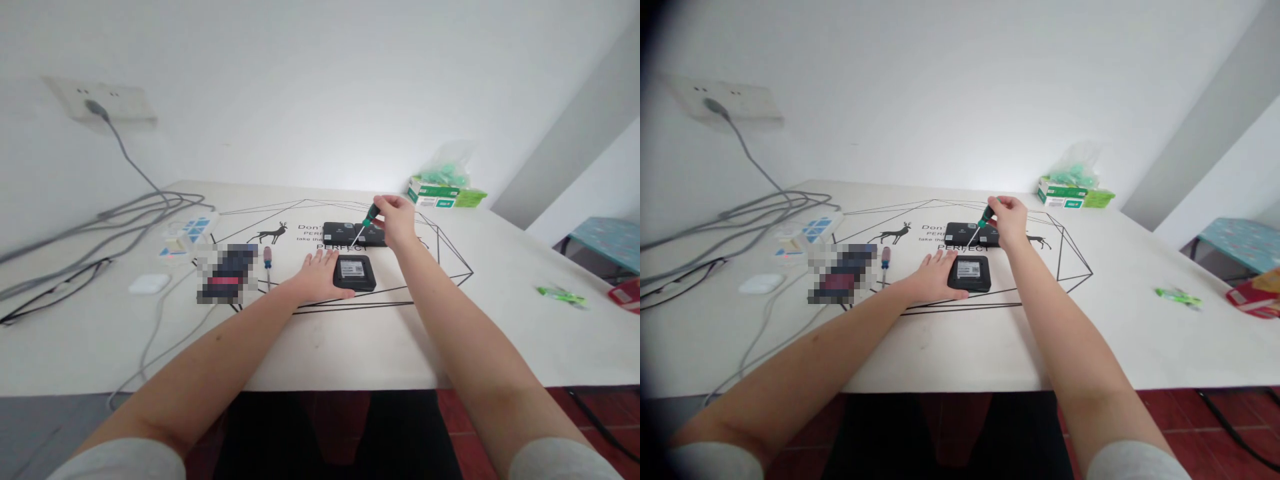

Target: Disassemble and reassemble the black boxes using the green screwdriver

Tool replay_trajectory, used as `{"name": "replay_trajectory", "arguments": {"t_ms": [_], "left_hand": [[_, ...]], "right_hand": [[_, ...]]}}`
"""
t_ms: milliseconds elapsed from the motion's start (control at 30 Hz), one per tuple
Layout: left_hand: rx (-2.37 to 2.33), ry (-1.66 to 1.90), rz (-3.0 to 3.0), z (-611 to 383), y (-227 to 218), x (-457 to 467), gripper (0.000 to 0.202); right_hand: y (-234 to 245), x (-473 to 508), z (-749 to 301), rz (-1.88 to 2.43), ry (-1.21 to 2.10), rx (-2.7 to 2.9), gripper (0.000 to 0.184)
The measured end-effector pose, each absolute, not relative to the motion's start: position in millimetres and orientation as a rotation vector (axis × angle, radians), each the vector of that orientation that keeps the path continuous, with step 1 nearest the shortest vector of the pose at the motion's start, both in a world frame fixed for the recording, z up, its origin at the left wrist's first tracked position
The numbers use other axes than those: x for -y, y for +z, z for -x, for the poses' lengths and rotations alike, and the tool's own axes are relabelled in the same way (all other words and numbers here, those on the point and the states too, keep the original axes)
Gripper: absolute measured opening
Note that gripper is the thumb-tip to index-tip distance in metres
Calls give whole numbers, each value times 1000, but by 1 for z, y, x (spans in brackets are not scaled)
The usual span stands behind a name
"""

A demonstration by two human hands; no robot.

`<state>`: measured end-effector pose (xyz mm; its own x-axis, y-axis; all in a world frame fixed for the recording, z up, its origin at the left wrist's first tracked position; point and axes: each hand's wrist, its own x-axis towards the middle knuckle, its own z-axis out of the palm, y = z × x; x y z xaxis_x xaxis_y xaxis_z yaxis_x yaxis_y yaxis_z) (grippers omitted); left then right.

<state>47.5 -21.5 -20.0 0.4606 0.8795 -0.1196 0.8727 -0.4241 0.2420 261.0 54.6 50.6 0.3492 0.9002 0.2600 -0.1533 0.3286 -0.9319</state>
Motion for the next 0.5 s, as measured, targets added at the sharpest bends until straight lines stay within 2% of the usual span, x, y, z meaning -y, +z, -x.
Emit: {"name": "replay_trajectory", "arguments": {"t_ms": [300, 500], "left_hand": [[-1410, 1, -2455, -34, -16, 16, 147], [-1418, 110, -2501, -37, -23, 12, 142]], "right_hand": [[52, -48, -210, 910, 370, 1473, 27], [40, -39, -209, 931, 307, 1553, 26]]}}
